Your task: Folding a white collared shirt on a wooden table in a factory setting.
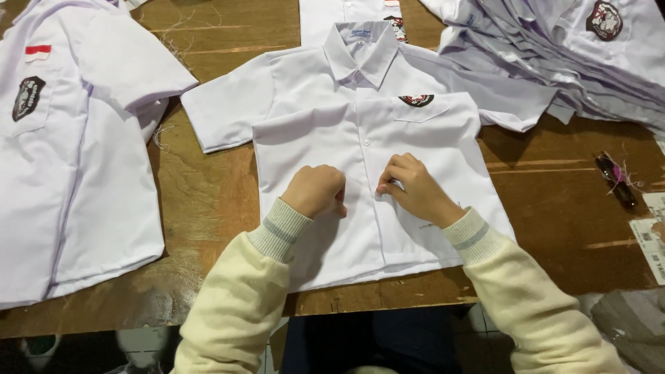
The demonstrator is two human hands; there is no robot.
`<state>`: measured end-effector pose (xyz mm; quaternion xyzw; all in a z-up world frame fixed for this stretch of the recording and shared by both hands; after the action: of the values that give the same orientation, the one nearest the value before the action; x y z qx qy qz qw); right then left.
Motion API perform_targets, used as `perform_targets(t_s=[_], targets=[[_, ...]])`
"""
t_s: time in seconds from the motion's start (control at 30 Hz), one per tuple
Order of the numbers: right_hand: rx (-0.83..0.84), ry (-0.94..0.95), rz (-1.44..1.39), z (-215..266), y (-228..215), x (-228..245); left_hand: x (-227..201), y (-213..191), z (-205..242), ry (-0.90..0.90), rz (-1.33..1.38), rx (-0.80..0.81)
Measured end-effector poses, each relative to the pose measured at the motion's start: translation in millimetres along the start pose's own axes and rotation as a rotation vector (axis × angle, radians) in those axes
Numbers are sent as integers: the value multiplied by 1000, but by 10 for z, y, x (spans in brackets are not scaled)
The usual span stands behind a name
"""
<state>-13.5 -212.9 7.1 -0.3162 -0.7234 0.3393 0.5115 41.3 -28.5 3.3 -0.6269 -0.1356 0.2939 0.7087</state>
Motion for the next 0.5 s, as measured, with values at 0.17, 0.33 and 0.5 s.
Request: perform_targets(t_s=[0.17,0.33,0.5], targets=[[8,14,-60,-1,-45,-30,-78,-230,162,13,124,-23],[15,62,-133,-8,-77,-76,-84,-347,269,31,221,-18],[8,80,-260,-6,-121,-75,150,-133,175,52,264,-69]])
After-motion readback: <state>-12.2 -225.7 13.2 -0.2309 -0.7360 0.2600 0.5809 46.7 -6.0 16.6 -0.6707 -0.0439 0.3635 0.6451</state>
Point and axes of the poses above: each hand's wrist, its own z-axis away from the middle knuckle, its own y-axis out of the palm, x = y × z, the point moved 5 cm from there along -z, towards the middle knuckle, and after that the axes turned 13 degrees about y, right-handed, at the moved point
